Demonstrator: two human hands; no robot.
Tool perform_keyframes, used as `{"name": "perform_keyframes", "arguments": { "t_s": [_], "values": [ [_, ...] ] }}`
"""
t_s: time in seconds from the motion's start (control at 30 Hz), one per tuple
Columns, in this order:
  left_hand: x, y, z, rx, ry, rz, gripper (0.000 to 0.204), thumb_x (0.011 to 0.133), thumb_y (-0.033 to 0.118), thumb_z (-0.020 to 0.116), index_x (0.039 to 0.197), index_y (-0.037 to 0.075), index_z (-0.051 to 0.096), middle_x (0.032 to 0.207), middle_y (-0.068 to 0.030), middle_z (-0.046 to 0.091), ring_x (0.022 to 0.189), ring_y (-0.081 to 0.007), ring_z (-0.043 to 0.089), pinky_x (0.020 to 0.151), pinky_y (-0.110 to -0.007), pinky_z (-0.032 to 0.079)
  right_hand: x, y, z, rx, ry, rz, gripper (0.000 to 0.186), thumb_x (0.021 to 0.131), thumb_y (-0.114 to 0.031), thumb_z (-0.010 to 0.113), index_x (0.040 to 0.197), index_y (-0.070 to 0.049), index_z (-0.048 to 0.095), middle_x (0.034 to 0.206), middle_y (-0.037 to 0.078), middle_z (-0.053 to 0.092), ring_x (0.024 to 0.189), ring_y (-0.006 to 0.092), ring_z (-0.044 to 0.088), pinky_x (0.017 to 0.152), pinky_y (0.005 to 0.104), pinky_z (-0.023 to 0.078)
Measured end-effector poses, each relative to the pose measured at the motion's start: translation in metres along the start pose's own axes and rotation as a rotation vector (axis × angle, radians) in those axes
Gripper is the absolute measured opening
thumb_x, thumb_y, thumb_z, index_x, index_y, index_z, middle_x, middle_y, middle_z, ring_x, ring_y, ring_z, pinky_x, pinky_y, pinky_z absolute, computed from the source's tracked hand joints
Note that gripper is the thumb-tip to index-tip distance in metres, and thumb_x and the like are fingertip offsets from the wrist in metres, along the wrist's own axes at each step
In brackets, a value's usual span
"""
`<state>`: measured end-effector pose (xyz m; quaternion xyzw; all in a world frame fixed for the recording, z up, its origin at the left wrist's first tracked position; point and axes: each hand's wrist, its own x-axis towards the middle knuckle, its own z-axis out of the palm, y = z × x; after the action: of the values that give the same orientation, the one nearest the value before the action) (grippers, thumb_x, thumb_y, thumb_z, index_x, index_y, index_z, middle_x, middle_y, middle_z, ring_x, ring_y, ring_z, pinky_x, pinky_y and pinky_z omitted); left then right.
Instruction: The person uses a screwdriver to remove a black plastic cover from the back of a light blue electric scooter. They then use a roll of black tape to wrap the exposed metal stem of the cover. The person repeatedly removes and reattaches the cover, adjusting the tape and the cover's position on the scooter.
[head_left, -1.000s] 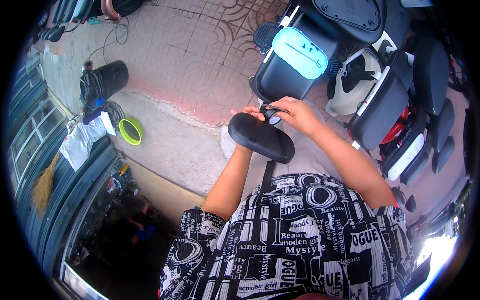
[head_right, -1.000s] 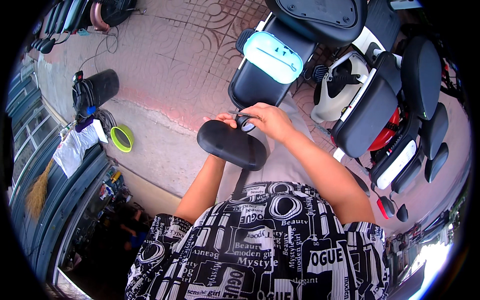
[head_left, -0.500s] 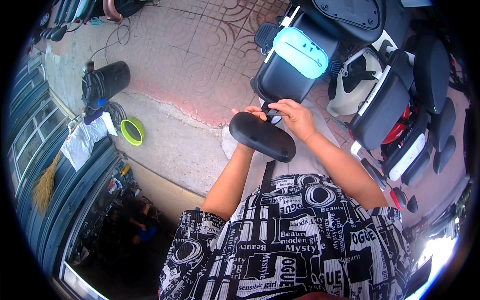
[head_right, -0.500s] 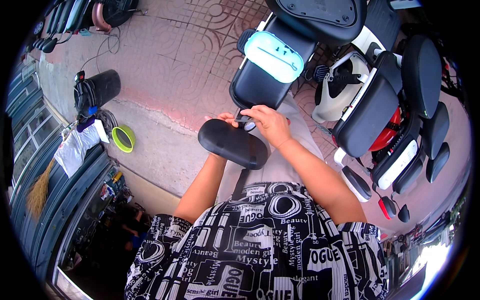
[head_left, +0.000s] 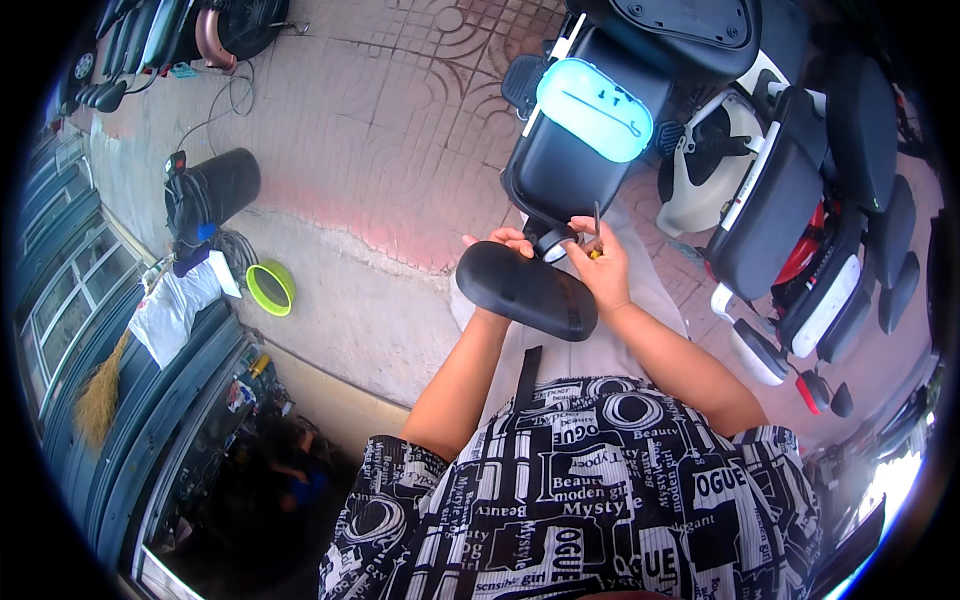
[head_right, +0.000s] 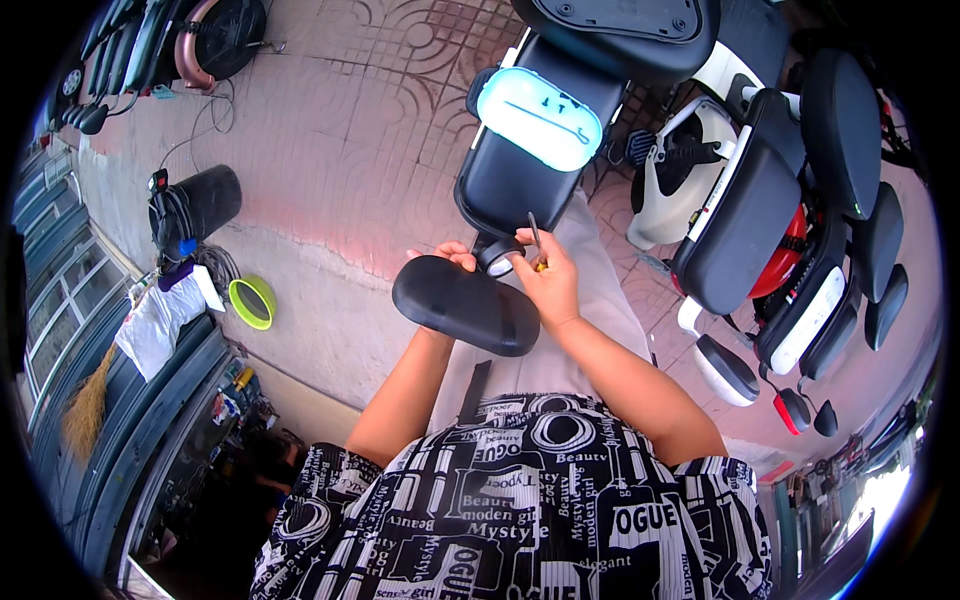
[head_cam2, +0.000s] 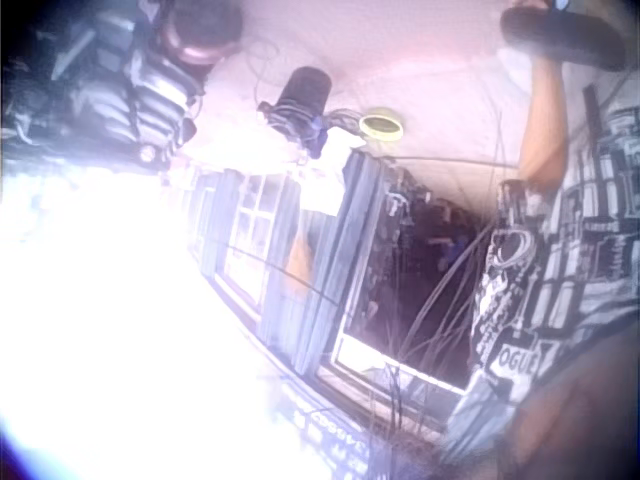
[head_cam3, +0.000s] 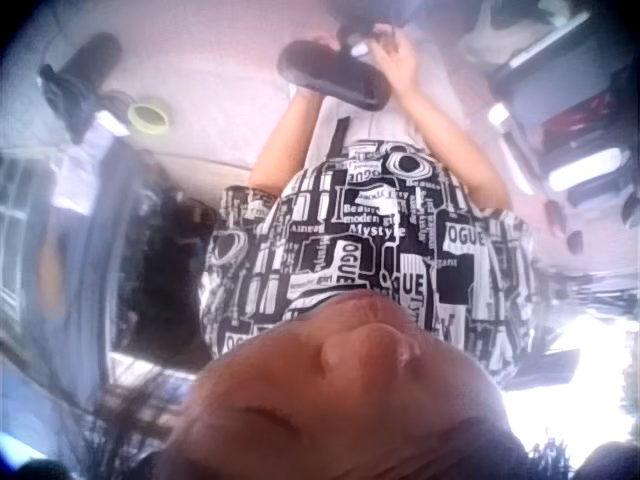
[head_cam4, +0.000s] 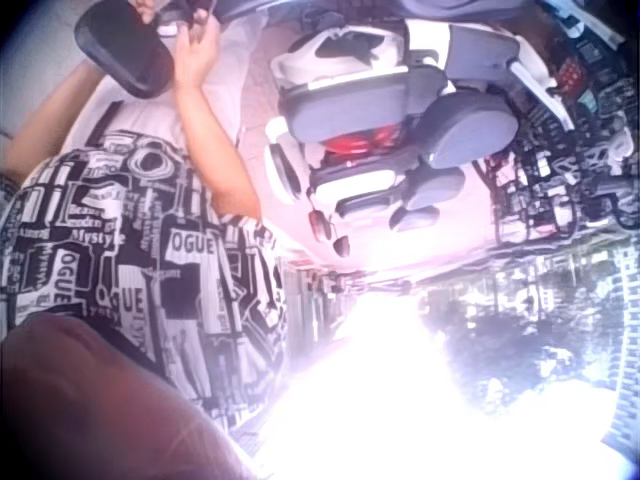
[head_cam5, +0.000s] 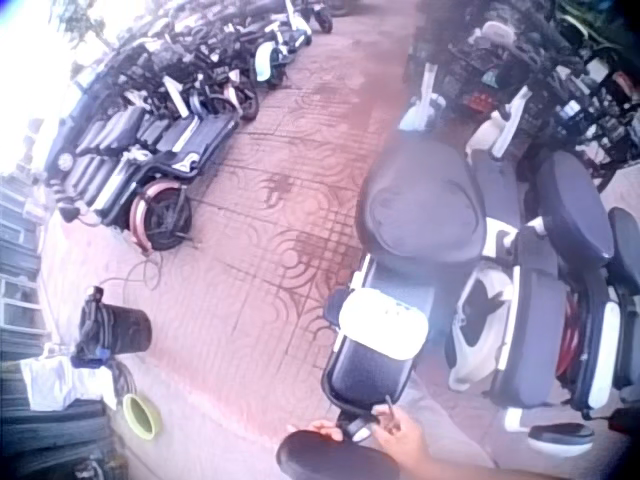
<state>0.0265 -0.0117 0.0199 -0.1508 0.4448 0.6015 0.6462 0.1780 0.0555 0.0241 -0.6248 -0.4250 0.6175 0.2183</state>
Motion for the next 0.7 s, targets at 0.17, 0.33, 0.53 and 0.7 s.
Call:
{"name": "perform_keyframes", "arguments": {
  "t_s": [0.17, 0.33, 0.53, 0.7],
  "values": [
    [-0.008, 0.008, 0.014, 0.039, -0.012, -0.052, 0.071, 0.093, 0.068, 0.019, 0.103, 0.005, 0.051, 0.08, -0.007, 0.062, 0.068, -0.0139, 0.055, 0.069, -0.024, 0.046, -0.007, -0.007, -0.005, 0.061, 0.042, 0.19, 0.038, 0.076, -0.007, 0.076, 0.111, -0.005, 0.061, 0.089, 0.002, 0.063, 0.06, 0.0036, 0.045, 0.056, 0.0206, 0.04],
    [-0.018, 0.021, 0.051, 0.122, 0.021, -0.109, 0.069, 0.094, 0.065, 0.02, 0.102, 0.005, 0.052, 0.079, -0.0062, 0.062, 0.067, -0.0131, 0.053, 0.069, -0.024, 0.045, -0.015, -0.013, -0.017, 0.195, -0.025, 0.147, 0.038, 0.079, -0.006, 0.075, 0.114, -0.005, 0.059, 0.089, 0.001, 0.062, 0.062, 0.002, 0.044, 0.056, 0.019, 0.039],
    [-0.022, 0.028, 0.069, 0.211, 0.008, -0.16, 0.062, 0.097, 0.059, 0.024, 0.105, 0.006, 0.054, 0.083, -0.006, 0.063, 0.072, -0.0129, 0.053, 0.072, -0.024, 0.045, -0.025, -0.026, -0.01, 0.466, 0.108, 0.175, 0.033, 0.082, -0.001, 0.07, 0.114, -0.005, 0.06, 0.093, -0.001, 0.062, 0.063, -0.0002, 0.043, 0.054, 0.0177, 0.037],
    [-0.032, 0.035, 0.088, 0.328, 0.087, -0.076, 0.054, 0.102, 0.049, 0.025, 0.102, 0.005, 0.057, 0.092, -0.0091, 0.061, 0.089, -0.0169, 0.054, 0.087, -0.031, 0.042, -0.038, -0.038, -0.023, 0.115, 0.191, 0.051, 0.038, 0.077, 0.004, 0.07, 0.113, -0.004, 0.06, 0.098, 0.002, 0.061, 0.058, 0.0024, 0.044, 0.054, 0.0175, 0.038]
  ]
}}
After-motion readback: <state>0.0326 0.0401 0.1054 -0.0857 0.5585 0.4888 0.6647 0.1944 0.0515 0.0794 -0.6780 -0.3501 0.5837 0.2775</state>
